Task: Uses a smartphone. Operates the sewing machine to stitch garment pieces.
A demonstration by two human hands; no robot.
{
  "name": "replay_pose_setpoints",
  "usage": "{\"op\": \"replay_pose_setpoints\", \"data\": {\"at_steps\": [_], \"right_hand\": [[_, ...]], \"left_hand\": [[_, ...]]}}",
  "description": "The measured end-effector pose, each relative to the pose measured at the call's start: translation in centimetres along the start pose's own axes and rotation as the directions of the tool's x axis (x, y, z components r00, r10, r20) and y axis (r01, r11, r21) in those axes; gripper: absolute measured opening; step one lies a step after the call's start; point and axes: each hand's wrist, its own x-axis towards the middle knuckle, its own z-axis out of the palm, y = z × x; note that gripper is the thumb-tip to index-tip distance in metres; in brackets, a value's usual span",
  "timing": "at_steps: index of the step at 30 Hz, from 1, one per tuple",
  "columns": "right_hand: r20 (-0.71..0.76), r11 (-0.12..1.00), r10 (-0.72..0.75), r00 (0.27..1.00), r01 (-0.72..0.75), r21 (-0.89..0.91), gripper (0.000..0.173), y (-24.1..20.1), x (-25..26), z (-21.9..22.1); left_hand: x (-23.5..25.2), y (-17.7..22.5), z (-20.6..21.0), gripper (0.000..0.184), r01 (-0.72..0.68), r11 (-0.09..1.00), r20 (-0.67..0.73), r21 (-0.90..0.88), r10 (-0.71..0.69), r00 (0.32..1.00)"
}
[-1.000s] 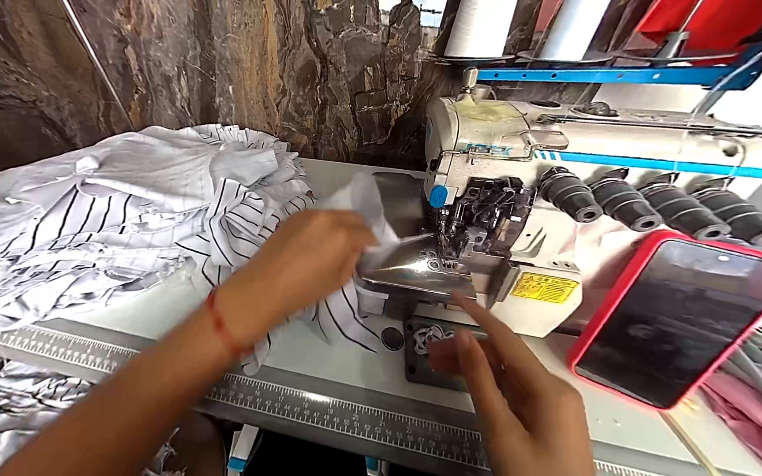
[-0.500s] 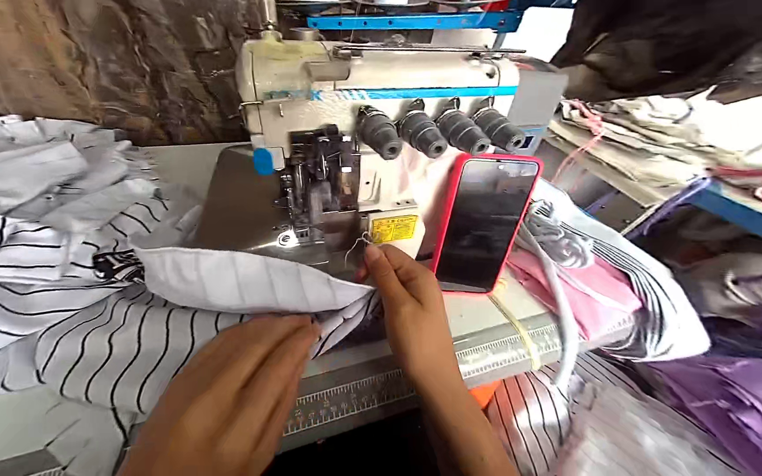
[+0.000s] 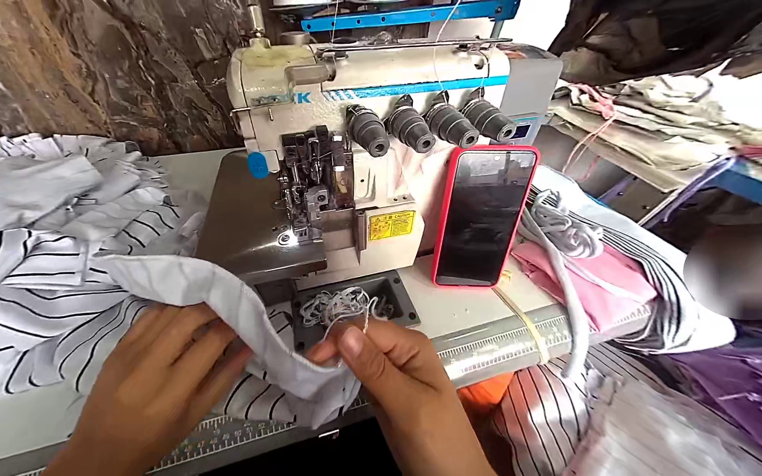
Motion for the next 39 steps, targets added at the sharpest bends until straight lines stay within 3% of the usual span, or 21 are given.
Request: {"op": "replay_pose_setpoints", "data": {"at_steps": [2, 6, 11, 15, 17, 20, 26, 30, 33, 35, 37, 39], "right_hand": [[0.031, 0.998, 0.022, 0.999, -0.024, 0.055, 0.029, -0.3, -0.5, 0.7], [0.076, 0.991, 0.016, 0.997, -0.026, 0.128, 0.027, -0.8, -1.6, 1.6], [-0.135, 0.997, -0.078, 0.988, 0.08, 0.004, 0.029, -1.1, -2.2, -0.6], [-0.143, 0.999, -0.015, 0.99, 0.022, 0.044, 0.031, -2.0, -3.0, -1.0], [-0.1, 0.993, 0.043, 0.994, -0.031, 0.111, 0.034, -2.6, -3.5, -0.4], [-0.063, 0.98, 0.099, 0.993, -0.086, 0.178, 0.035, -3.1, -4.4, 0.3], [-0.146, 0.981, 0.064, 0.987, -0.035, 0.19, 0.042, -5.5, -5.5, -0.6], [-0.172, 0.983, 0.085, 0.981, -0.054, 0.177, 0.049, -6.2, -6.5, -0.4], [-0.272, 0.999, -0.014, 0.962, 0.022, 0.028, 0.048, -7.1, -6.0, -1.3], [-0.35, 0.991, -0.113, 0.93, 0.079, -0.11, 0.041, -7.9, -5.0, -2.0], [-0.391, 0.956, -0.235, 0.89, 0.139, -0.257, 0.034, -9.0, -3.9, -2.2], [-0.389, 0.911, -0.331, 0.86, 0.184, -0.368, 0.031, -10.9, -2.9, -2.5]], "left_hand": [[0.2, 0.6, -0.3, 0.04, -0.042, 0.998, 0.011, -0.052, 0.042, 0.999], [0.7, 1.3, -0.5, 0.038, -0.08, 0.996, -0.021, 0.025, 0.08, 0.997], [0.6, -0.3, -0.8, 0.027, 0.0, 0.998, -0.027, 0.062, 0.002, 1.0], [1.3, 0.3, -1.5, 0.019, 0.024, 0.998, 0.063, -0.061, -0.02, 0.998], [1.8, 1.3, -1.4, 0.028, -0.019, 0.996, 0.147, -0.085, 0.031, 0.989], [2.1, 1.8, -0.9, 0.035, -0.09, 0.993, 0.189, -0.074, 0.103, 0.976], [1.2, 0.7, -0.2, 0.022, -0.076, 0.997, 0.263, -0.003, 0.074, 0.962], [1.5, 0.8, -1.1, 0.013, 0.011, 0.996, 0.176, -0.094, 0.005, 0.984], [3.2, 2.1, -4.3, 0.02, 0.272, 0.892, 0.122, -0.362, -0.244, 0.962], [5.7, 2.9, -7.9, 0.021, 0.315, 0.836, 0.013, -0.449, -0.346, 0.938], [8.9, 3.7, -12.2, 0.018, 0.15, 0.923, -0.159, -0.355, -0.218, 0.963], [12.2, 4.7, -16.7, 0.017, -0.124, 0.985, -0.267, -0.124, 0.087, 0.96]]}}
